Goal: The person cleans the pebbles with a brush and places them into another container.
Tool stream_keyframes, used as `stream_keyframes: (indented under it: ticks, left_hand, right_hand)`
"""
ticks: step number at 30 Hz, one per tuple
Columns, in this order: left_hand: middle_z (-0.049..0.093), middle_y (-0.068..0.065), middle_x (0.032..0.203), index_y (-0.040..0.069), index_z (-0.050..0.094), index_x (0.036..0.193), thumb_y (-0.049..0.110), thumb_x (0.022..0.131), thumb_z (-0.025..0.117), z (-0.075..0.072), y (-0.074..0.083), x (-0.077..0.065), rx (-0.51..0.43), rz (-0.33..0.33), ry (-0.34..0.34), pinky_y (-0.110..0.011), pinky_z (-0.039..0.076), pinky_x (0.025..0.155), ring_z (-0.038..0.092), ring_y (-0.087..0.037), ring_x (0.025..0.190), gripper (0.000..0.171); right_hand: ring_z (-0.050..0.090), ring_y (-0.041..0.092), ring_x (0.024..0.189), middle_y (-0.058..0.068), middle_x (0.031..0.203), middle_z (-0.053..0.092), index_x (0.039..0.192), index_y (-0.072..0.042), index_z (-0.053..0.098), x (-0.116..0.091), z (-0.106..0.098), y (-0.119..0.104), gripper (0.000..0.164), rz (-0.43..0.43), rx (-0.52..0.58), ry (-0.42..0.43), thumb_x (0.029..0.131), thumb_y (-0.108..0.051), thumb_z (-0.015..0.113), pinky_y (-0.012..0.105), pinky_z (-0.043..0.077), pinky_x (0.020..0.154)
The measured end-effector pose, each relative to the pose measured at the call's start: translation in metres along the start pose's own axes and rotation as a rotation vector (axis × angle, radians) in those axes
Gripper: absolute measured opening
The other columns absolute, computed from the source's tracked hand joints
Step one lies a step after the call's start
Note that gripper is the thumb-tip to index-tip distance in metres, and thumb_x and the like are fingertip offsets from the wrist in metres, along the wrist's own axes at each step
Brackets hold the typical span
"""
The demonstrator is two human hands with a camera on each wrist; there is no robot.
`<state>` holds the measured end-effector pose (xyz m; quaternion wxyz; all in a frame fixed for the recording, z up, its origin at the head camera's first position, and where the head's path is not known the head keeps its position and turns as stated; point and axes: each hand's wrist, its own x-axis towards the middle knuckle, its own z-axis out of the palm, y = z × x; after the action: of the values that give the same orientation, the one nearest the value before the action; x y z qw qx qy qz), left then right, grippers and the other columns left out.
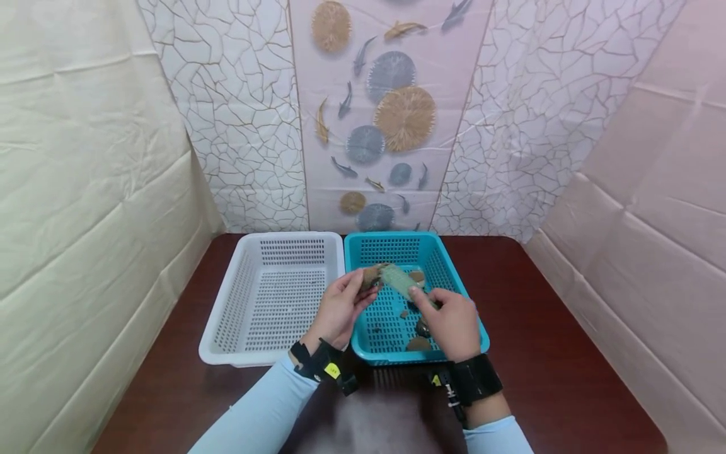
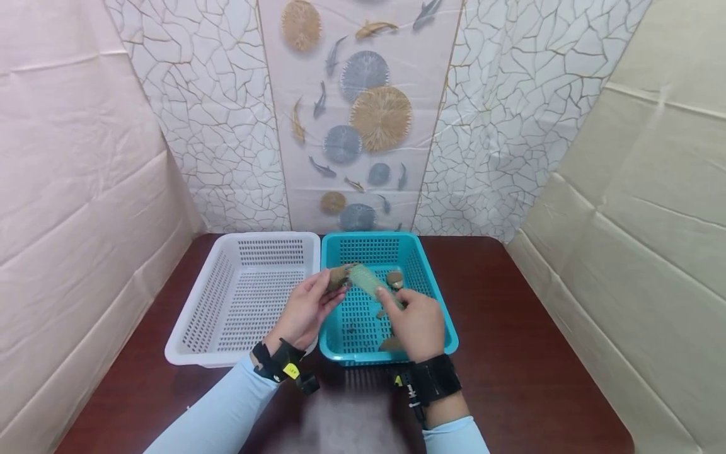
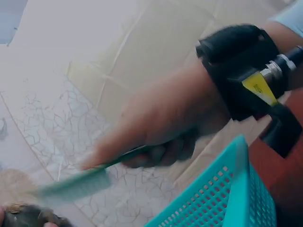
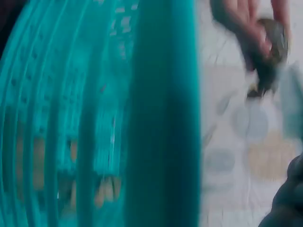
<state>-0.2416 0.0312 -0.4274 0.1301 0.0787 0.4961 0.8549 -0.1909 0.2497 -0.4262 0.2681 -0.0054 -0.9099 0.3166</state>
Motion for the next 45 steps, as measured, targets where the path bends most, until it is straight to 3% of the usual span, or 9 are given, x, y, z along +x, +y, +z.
stream_keyframes:
  ticks: [4, 8, 11, 16, 23, 30, 36, 41, 45]
  left_hand:
    - [0.067, -0.018, 0.136, -0.007, 0.059, 0.15, 0.021, 0.119, 0.053, -0.002, 0.0, 0.003, 0.002, 0.033, -0.015, -0.035, 0.058, 0.105, 0.073, -0.022, 0.116, 0.043]
    - [0.068, -0.021, 0.139, -0.007, 0.059, 0.151, 0.008, 0.114, 0.06, -0.002, -0.002, 0.002, 0.013, 0.052, -0.08, -0.04, 0.058, 0.106, 0.074, -0.024, 0.119, 0.039]
    - [0.067, -0.023, 0.141, -0.007, 0.057, 0.152, 0.003, 0.112, 0.062, -0.002, -0.004, 0.0, 0.009, 0.067, -0.11, -0.041, 0.057, 0.106, 0.073, -0.024, 0.122, 0.042]
    - [0.061, -0.025, 0.148, -0.007, 0.055, 0.154, 0.004, 0.115, 0.057, -0.004, -0.007, -0.003, -0.028, 0.079, -0.119, -0.044, 0.055, 0.109, 0.071, -0.03, 0.126, 0.041]
    - [0.053, -0.028, 0.155, -0.006, 0.051, 0.158, 0.014, 0.119, 0.051, -0.003, -0.008, -0.003, -0.027, 0.048, -0.148, -0.042, 0.053, 0.111, 0.072, -0.027, 0.126, 0.044]
    - [0.059, -0.026, 0.149, -0.004, 0.055, 0.156, 0.009, 0.115, 0.06, -0.005, -0.002, -0.005, 0.064, 0.077, -0.11, -0.038, 0.058, 0.105, 0.074, -0.024, 0.121, 0.044]
    - [0.067, -0.022, 0.142, -0.002, 0.062, 0.153, 0.006, 0.109, 0.069, -0.005, 0.002, -0.007, 0.122, 0.076, -0.127, -0.043, 0.059, 0.104, 0.074, -0.026, 0.121, 0.045]
    - [0.065, -0.024, 0.145, -0.004, 0.056, 0.156, 0.007, 0.112, 0.064, -0.004, 0.001, -0.009, 0.114, 0.059, -0.163, -0.043, 0.059, 0.104, 0.074, -0.031, 0.123, 0.046]
    - [0.065, -0.025, 0.144, -0.005, 0.056, 0.155, 0.006, 0.112, 0.064, -0.005, -0.001, -0.007, 0.126, 0.064, -0.154, -0.041, 0.059, 0.103, 0.075, -0.03, 0.121, 0.045]
  right_hand:
    - [0.027, 0.019, 0.049, -0.005, 0.057, 0.022, 0.061, -0.018, 0.04, 0.002, -0.007, 0.005, 0.064, 0.019, -0.046, 0.074, 0.106, -0.046, 0.075, 0.032, 0.015, 0.05]
    - [0.034, 0.019, 0.049, -0.006, 0.056, 0.028, 0.061, -0.019, 0.046, 0.003, -0.008, -0.002, 0.059, -0.029, 0.096, 0.052, 0.107, -0.044, 0.075, 0.033, 0.021, 0.047]
    - [0.035, 0.018, 0.049, -0.006, 0.056, 0.028, 0.062, -0.019, 0.046, 0.004, -0.009, -0.003, 0.059, -0.024, 0.099, 0.029, 0.107, -0.045, 0.074, 0.032, 0.021, 0.047]
    - [0.026, 0.018, 0.049, -0.006, 0.059, 0.02, 0.062, -0.018, 0.038, 0.002, -0.012, 0.01, 0.063, 0.054, -0.043, 0.048, 0.107, -0.044, 0.073, 0.031, 0.014, 0.05]
    - [0.037, 0.022, 0.05, -0.005, 0.057, 0.03, 0.062, -0.018, 0.049, 0.002, -0.012, 0.0, 0.058, 0.0, 0.138, 0.038, 0.107, -0.044, 0.074, 0.033, 0.023, 0.048]
    - [0.027, 0.019, 0.048, -0.006, 0.059, 0.019, 0.06, -0.018, 0.037, 0.004, -0.017, 0.01, 0.067, 0.067, -0.086, 0.049, 0.106, -0.049, 0.074, 0.032, 0.015, 0.049]
    - [0.036, 0.021, 0.051, -0.006, 0.058, 0.026, 0.061, -0.018, 0.045, 0.004, -0.015, 0.003, 0.061, -0.013, 0.112, -0.008, 0.106, -0.047, 0.074, 0.032, 0.023, 0.05]
    - [0.028, 0.018, 0.049, -0.006, 0.06, 0.019, 0.061, -0.018, 0.038, 0.007, -0.013, 0.008, 0.066, 0.015, -0.069, 0.055, 0.105, -0.051, 0.074, 0.032, 0.015, 0.05]
    - [0.03, 0.02, 0.049, -0.005, 0.059, 0.021, 0.059, -0.016, 0.04, 0.006, -0.013, 0.008, 0.065, 0.006, 0.017, 0.075, 0.105, -0.045, 0.077, 0.032, 0.016, 0.05]
